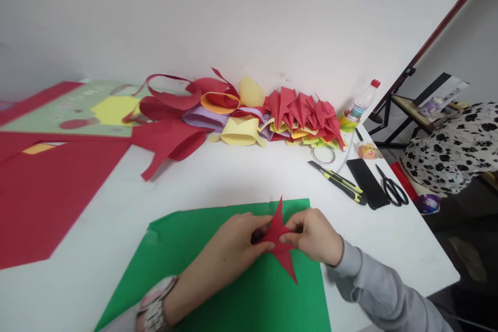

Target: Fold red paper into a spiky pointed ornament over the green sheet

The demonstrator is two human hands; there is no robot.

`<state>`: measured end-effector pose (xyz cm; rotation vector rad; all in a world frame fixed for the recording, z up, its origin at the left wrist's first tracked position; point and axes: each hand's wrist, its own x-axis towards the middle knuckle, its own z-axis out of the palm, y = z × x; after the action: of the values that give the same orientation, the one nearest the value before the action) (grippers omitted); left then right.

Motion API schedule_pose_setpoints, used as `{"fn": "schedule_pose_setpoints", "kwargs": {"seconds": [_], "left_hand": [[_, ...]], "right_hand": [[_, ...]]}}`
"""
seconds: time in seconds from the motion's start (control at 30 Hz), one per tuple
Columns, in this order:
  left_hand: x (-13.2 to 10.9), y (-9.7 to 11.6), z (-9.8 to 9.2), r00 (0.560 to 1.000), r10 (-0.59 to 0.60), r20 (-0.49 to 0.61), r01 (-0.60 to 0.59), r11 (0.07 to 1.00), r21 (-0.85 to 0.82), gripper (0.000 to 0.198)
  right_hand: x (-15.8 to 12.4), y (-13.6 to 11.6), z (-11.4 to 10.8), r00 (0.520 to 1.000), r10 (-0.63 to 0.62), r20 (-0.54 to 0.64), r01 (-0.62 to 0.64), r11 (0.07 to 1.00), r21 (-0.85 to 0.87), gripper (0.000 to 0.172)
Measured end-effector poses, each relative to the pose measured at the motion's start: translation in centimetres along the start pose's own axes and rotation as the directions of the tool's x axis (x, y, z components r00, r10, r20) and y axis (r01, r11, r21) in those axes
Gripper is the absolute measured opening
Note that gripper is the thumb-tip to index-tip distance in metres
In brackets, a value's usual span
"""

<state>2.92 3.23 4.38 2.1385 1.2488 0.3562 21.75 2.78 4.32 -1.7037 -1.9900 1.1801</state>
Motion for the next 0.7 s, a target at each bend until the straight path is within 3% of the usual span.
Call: {"fn": "schedule_pose_setpoints", "kwargs": {"seconds": [0.07, 0.17, 0.43, 0.53, 0.7], "left_hand": [[0.4, 0.4, 0.1, 0.996, -0.070, 0.050, 0.071, 0.997, -0.023, 0.011], [0.6, 0.7, 0.3, 0.998, -0.060, 0.031, 0.060, 0.998, -0.017, 0.016], [0.6, 0.6, 0.7, 1.000, 0.008, -0.018, -0.007, 0.999, 0.053, 0.022], [0.6, 0.4, 0.9, 0.998, 0.046, -0.033, -0.043, 0.996, 0.079, 0.022], [0.2, -0.3, 1.3, 0.987, 0.158, -0.035, -0.153, 0.982, 0.112, 0.022]], "right_hand": [[0.1, -0.1, -0.1, 0.994, -0.095, -0.061, 0.087, 0.988, -0.130, 0.006], [0.5, 0.4, -0.1, 0.970, -0.212, -0.120, 0.180, 0.956, -0.232, 0.009], [1.5, 1.6, -0.6, 0.941, -0.336, -0.027, 0.322, 0.919, -0.229, 0.013], [1.4, 1.7, -1.2, 0.889, -0.458, 0.027, 0.449, 0.857, -0.253, 0.014], [0.8, 1.7, -1.5, 0.746, -0.662, 0.070, 0.611, 0.639, -0.467, 0.005]]}}
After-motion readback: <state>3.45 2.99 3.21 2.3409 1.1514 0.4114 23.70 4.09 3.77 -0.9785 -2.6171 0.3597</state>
